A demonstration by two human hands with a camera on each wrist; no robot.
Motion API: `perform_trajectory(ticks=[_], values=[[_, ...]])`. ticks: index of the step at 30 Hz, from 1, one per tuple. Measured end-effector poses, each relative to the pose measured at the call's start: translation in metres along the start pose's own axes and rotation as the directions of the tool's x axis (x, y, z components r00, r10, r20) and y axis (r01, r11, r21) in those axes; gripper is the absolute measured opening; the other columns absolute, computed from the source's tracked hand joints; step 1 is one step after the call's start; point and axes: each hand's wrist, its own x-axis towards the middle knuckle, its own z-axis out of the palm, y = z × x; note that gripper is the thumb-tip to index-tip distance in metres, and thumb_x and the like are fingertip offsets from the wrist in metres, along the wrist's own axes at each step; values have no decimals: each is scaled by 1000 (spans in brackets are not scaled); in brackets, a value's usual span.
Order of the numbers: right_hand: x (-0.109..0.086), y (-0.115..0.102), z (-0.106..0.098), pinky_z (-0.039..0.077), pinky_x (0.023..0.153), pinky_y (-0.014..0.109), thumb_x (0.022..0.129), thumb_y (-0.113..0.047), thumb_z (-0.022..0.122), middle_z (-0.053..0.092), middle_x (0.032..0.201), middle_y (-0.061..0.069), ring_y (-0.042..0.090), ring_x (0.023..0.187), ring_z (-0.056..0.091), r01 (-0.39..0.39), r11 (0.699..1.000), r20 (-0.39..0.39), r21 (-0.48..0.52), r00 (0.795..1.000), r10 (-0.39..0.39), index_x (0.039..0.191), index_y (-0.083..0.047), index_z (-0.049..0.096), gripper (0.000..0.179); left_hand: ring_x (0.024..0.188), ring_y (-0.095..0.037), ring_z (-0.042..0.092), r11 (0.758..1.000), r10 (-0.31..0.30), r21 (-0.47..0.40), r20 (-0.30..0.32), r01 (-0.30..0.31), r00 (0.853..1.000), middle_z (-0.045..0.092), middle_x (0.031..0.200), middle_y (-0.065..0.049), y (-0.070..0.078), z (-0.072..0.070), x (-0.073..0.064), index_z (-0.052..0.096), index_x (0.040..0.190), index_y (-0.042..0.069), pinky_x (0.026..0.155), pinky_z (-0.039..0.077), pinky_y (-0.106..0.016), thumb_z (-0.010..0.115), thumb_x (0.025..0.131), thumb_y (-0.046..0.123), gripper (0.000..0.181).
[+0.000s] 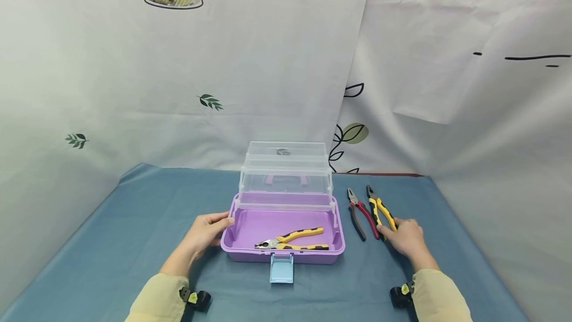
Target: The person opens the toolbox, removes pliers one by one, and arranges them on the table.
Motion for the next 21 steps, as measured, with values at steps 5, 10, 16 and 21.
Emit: perform_trajectory(ticks=[5,10,16,21], values=[[1,-6,1,43,77,53,86,-64,52,42,118,41,42,97,42,-8,1000,6,-13,1000,9,135,20,33,98,89,-23,68,1000,-2,-21,2,3,1000,63,120,-23,-1,-3,-1,61,124,0,69,60,-36,67,87,16,41],[1,-9,-1,44,75,50,88,-59,51,43,115,41,39,93,43,4,1000,26,-23,1000,-3,135,21,31,95,90,-22,68,1000,2,-24,14,-1,1000,63,119,-24,0,-4,-2,60,125,-1,69,60,-35,66,87,17,42],[3,-19,0,45,64,38,89,-56,53,51,98,30,29,80,48,-10,1000,23,-8,1000,10,129,20,40,87,91,-23,68,1000,6,-27,15,-5,1000,62,120,-24,0,-5,-3,60,125,-1,69,60,-35,66,87,17,42],[0,-33,-1,49,84,57,88,-58,53,43,118,39,39,93,47,-33,999,1,-2,999,33,136,19,32,93,95,-26,68,1000,11,-26,46,-10,999,61,122,-25,-1,-4,-1,59,126,-2,71,60,-36,66,87,19,45]])
